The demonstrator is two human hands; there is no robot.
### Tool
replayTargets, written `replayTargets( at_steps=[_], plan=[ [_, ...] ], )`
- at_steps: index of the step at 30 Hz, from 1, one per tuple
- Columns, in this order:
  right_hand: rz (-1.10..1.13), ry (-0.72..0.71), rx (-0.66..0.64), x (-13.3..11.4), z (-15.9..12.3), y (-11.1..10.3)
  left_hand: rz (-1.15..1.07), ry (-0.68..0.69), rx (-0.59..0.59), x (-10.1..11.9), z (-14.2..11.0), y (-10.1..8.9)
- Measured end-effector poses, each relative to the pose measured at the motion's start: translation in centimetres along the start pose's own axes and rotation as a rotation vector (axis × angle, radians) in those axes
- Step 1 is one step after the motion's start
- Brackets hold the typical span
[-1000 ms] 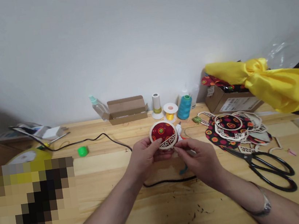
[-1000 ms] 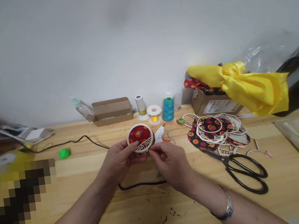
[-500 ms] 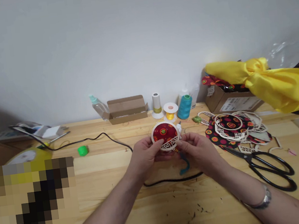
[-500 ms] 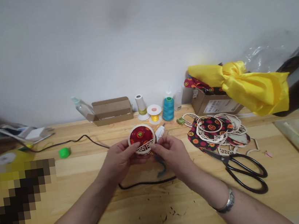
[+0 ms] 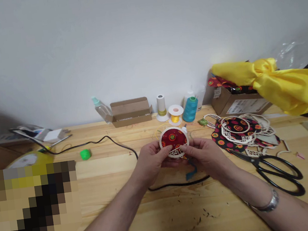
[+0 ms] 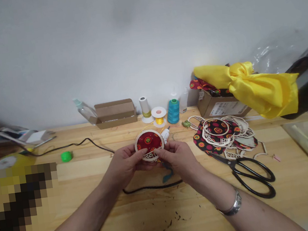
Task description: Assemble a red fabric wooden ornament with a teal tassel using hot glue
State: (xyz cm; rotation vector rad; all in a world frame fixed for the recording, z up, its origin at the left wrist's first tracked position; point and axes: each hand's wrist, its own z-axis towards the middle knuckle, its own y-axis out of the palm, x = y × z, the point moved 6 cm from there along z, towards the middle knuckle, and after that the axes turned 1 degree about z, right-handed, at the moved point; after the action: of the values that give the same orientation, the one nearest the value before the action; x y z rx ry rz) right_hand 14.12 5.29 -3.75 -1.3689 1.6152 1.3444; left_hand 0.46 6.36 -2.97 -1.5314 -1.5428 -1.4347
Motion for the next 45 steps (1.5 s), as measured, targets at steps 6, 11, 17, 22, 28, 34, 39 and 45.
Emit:
replayTargets(
  at_steps=[6, 11, 17, 22, 28, 34, 39, 45],
  plan=[
    [-0.048, -0.009, 0.003, -0.3, -0.2, 0.0, 0.000, 0.011, -0.036, 0.0, -0.1, 0.1],
    [-0.069, -0.033, 0.003, -0.6, -0.2, 0.1, 0.005, 0.001, -0.038, -0.3, 0.0, 0.0],
    [-0.093, -0.079, -0.003, -0.8, -0.2, 0.1, 0.012, -0.018, -0.047, -0.2, 0.0, 0.2],
    [-0.060, -0.072, 0.006, -0.8, -0.3, 0.1, 0.008, -0.030, -0.037, -0.1, -0.1, 0.2],
    [-0.037, -0.079, 0.007, -0.8, -0.2, 0.1, -0.001, 0.009, -0.018, 0.2, 0.0, 0.0],
    [-0.046, -0.083, 0.013, -0.5, 0.1, -0.1, 0.019, 0.035, 0.016, 0.8, -0.3, 0.0],
    [-0.055, -0.098, 0.024, -0.9, 0.1, -0.1, 0.053, 0.091, 0.035, 1.4, -0.7, 0.1],
    [-0.034, -0.109, 0.021, -1.4, 0.0, 0.3, 0.078, 0.129, 0.064, 1.7, -0.7, -0.1]
  ],
)
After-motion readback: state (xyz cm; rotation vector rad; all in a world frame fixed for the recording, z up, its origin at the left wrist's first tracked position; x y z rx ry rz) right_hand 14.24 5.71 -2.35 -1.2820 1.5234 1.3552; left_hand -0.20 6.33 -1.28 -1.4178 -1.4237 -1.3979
